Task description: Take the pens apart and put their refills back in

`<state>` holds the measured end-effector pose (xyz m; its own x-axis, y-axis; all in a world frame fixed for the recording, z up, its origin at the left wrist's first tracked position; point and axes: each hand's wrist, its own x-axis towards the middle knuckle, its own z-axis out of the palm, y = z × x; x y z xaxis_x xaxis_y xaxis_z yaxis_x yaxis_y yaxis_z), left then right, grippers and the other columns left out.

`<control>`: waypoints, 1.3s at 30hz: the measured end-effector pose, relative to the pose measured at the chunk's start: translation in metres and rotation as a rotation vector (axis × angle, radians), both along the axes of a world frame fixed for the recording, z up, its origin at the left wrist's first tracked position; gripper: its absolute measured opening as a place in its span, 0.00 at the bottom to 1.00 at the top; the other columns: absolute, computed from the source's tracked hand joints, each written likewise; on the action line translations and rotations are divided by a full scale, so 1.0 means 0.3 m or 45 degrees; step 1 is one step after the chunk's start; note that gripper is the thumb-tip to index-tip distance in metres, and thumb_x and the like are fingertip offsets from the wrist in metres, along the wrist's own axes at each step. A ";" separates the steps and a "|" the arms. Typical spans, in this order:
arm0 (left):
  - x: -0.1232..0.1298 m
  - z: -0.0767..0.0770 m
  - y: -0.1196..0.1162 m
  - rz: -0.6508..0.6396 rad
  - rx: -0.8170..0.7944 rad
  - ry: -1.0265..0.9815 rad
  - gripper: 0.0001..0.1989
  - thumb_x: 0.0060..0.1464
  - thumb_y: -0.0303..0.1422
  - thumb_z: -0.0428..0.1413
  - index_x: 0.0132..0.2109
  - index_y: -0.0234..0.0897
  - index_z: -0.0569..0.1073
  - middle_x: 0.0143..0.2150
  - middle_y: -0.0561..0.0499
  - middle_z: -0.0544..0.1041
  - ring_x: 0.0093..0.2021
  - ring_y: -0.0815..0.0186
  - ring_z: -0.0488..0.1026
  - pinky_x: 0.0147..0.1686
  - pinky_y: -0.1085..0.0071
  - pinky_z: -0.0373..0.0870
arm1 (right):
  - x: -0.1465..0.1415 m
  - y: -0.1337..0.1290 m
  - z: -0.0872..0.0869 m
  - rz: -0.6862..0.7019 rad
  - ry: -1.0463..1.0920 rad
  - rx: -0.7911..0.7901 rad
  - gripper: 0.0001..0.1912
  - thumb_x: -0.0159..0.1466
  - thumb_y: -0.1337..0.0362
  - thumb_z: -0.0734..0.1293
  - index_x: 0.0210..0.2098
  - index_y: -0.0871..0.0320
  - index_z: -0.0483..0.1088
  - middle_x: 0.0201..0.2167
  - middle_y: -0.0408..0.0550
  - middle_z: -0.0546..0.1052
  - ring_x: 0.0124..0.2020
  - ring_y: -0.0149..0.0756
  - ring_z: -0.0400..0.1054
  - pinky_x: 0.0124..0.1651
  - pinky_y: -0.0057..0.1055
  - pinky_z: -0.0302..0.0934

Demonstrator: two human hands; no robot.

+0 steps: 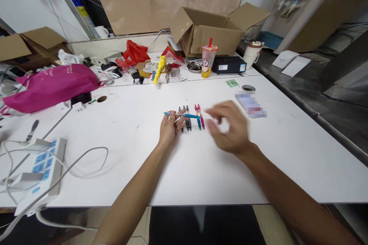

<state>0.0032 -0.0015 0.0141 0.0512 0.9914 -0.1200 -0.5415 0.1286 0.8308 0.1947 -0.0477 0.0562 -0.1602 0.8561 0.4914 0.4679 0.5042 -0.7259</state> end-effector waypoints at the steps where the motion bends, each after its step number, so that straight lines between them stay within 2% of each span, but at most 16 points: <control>1: -0.001 0.002 0.000 0.007 0.004 -0.003 0.14 0.60 0.41 0.62 0.41 0.39 0.66 0.54 0.42 0.80 0.40 0.69 0.82 0.35 0.77 0.75 | -0.008 0.018 -0.011 0.012 -0.063 0.032 0.21 0.67 0.54 0.67 0.58 0.51 0.71 0.58 0.57 0.71 0.58 0.52 0.66 0.58 0.49 0.64; 3: -0.003 0.003 0.000 0.020 0.007 -0.007 0.14 0.60 0.41 0.61 0.41 0.39 0.66 0.54 0.42 0.80 0.40 0.69 0.82 0.34 0.78 0.75 | -0.020 0.063 -0.042 0.064 -0.192 0.067 0.20 0.68 0.55 0.66 0.58 0.50 0.71 0.56 0.55 0.73 0.58 0.53 0.66 0.58 0.51 0.62; 5: -0.005 0.001 0.001 0.024 0.007 0.003 0.14 0.60 0.41 0.61 0.41 0.39 0.66 0.54 0.42 0.80 0.40 0.68 0.82 0.34 0.78 0.75 | -0.025 0.102 -0.076 0.123 -0.225 0.012 0.15 0.71 0.57 0.62 0.53 0.49 0.73 0.51 0.52 0.78 0.53 0.48 0.70 0.57 0.48 0.62; 8: -0.006 -0.008 0.000 -0.001 0.013 0.025 0.15 0.60 0.42 0.62 0.42 0.38 0.66 0.54 0.42 0.80 0.41 0.68 0.82 0.34 0.78 0.75 | -0.027 0.125 -0.115 0.049 -0.120 -0.142 0.17 0.73 0.53 0.58 0.43 0.52 0.75 0.38 0.50 0.79 0.39 0.43 0.72 0.44 0.40 0.63; 11: -0.005 -0.016 0.000 -0.037 0.023 0.036 0.16 0.59 0.42 0.63 0.43 0.38 0.67 0.53 0.42 0.81 0.41 0.67 0.82 0.32 0.77 0.75 | -0.028 0.114 -0.137 0.020 0.000 -0.338 0.21 0.72 0.49 0.57 0.35 0.55 0.73 0.27 0.46 0.74 0.28 0.38 0.66 0.35 0.35 0.58; 14: -0.002 -0.021 0.001 -0.047 0.034 0.042 0.17 0.57 0.43 0.64 0.42 0.38 0.67 0.52 0.41 0.81 0.40 0.67 0.82 0.32 0.76 0.75 | -0.027 0.096 -0.153 0.052 0.088 -0.394 0.16 0.70 0.49 0.61 0.39 0.54 0.70 0.29 0.44 0.73 0.29 0.36 0.64 0.33 0.34 0.57; 22: 0.010 -0.023 -0.006 -0.093 0.044 0.091 0.17 0.57 0.43 0.64 0.44 0.38 0.67 0.52 0.39 0.81 0.39 0.66 0.82 0.32 0.74 0.75 | -0.022 0.086 -0.166 -0.004 0.102 -0.379 0.18 0.70 0.48 0.59 0.34 0.55 0.68 0.29 0.44 0.73 0.30 0.36 0.65 0.34 0.34 0.57; 25: 0.008 -0.024 -0.005 -0.096 0.059 0.099 0.17 0.57 0.42 0.64 0.43 0.38 0.68 0.51 0.39 0.81 0.38 0.66 0.81 0.33 0.74 0.75 | -0.023 0.084 -0.171 0.008 0.097 -0.361 0.16 0.69 0.48 0.62 0.37 0.54 0.69 0.31 0.45 0.75 0.30 0.36 0.65 0.35 0.34 0.57; 29: 0.005 -0.027 -0.002 -0.112 0.073 0.113 0.16 0.57 0.42 0.64 0.43 0.38 0.68 0.50 0.39 0.82 0.38 0.66 0.81 0.33 0.74 0.75 | -0.023 0.080 -0.179 0.041 0.081 -0.449 0.22 0.72 0.48 0.56 0.32 0.54 0.70 0.23 0.42 0.69 0.25 0.34 0.60 0.32 0.34 0.54; 34: 0.003 -0.028 -0.005 -0.089 0.095 0.115 0.16 0.58 0.42 0.63 0.43 0.37 0.68 0.49 0.40 0.82 0.37 0.67 0.81 0.34 0.73 0.75 | -0.027 0.079 -0.177 0.076 0.134 -0.428 0.15 0.69 0.50 0.62 0.38 0.54 0.70 0.29 0.42 0.71 0.29 0.34 0.61 0.34 0.33 0.54; 39: 0.001 -0.032 -0.005 -0.080 0.154 0.132 0.17 0.56 0.43 0.64 0.42 0.38 0.68 0.45 0.43 0.83 0.37 0.68 0.80 0.38 0.72 0.75 | -0.029 0.078 -0.168 0.104 0.190 -0.506 0.17 0.69 0.49 0.61 0.32 0.55 0.68 0.24 0.40 0.65 0.27 0.33 0.56 0.31 0.32 0.51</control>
<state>0.0035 -0.0029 0.0044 0.1072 0.9942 -0.0081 -0.4459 0.0554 0.8934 0.1861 -0.0244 0.0058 -0.1877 0.9709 0.1489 0.3130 0.2028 -0.9279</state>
